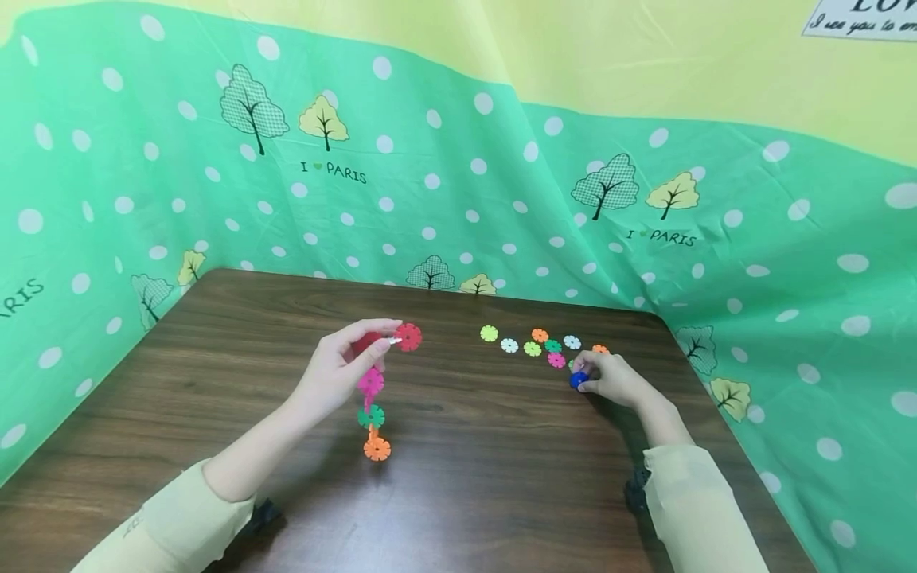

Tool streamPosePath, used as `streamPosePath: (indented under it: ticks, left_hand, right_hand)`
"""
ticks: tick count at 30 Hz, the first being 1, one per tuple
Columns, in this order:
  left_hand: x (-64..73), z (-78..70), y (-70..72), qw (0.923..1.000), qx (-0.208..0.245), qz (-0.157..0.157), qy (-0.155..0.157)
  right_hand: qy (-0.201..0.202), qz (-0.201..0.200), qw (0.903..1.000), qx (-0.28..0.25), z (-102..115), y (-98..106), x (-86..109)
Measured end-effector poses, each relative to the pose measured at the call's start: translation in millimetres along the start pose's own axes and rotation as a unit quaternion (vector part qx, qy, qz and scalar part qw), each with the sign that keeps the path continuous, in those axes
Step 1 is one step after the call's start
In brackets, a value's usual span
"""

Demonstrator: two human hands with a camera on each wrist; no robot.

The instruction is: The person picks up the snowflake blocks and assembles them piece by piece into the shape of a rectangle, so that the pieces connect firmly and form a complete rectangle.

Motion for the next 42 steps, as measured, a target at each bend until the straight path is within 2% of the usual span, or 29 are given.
streamPosePath:
  ticks: [5,14,25,31,38,42]
  left_hand:
    - [0.0,2.2,-1.0,1.0000,0.005,0.004,0.007]
    - [-0.7,1.7,-1.3,1.0000,0.001,0.001,0.001]
    - [-1.5,2.8,-2.0,1.0000,0.007,0.001,0.003]
    - [-2.0,2.4,-2.4,0.9999,0.011,0.003,0.007]
    - [-2.4,1.7,-3.4,0.9998,0.015,0.007,0.012]
    - [-2.3,1.1,-3.8,0.9998,0.016,0.005,0.010]
  right_hand:
    - [0.006,-0.011,0.9999,0.000,9,4,-0.5]
    - [0.026,-0.047,0.9985,0.007,35,18,-7.3]
    - [0.068,-0.093,0.9931,0.022,81,40,-19.2]
    - [0.101,-0.139,0.9845,0.035,108,53,-22.5]
    - [0.155,-0.199,0.9668,0.042,143,63,-26.4]
    - [0.161,-0.238,0.9573,0.031,161,68,-27.5]
Point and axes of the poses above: each hand's wrist, its own x-axis away from the middle knuckle, its own y-axis out of the back of the hand, z = x × y, the point moved 5 cm from there along -x, towards the middle knuckle, and after that the axes turned 10 degrees about y, right-handed, at the moved point
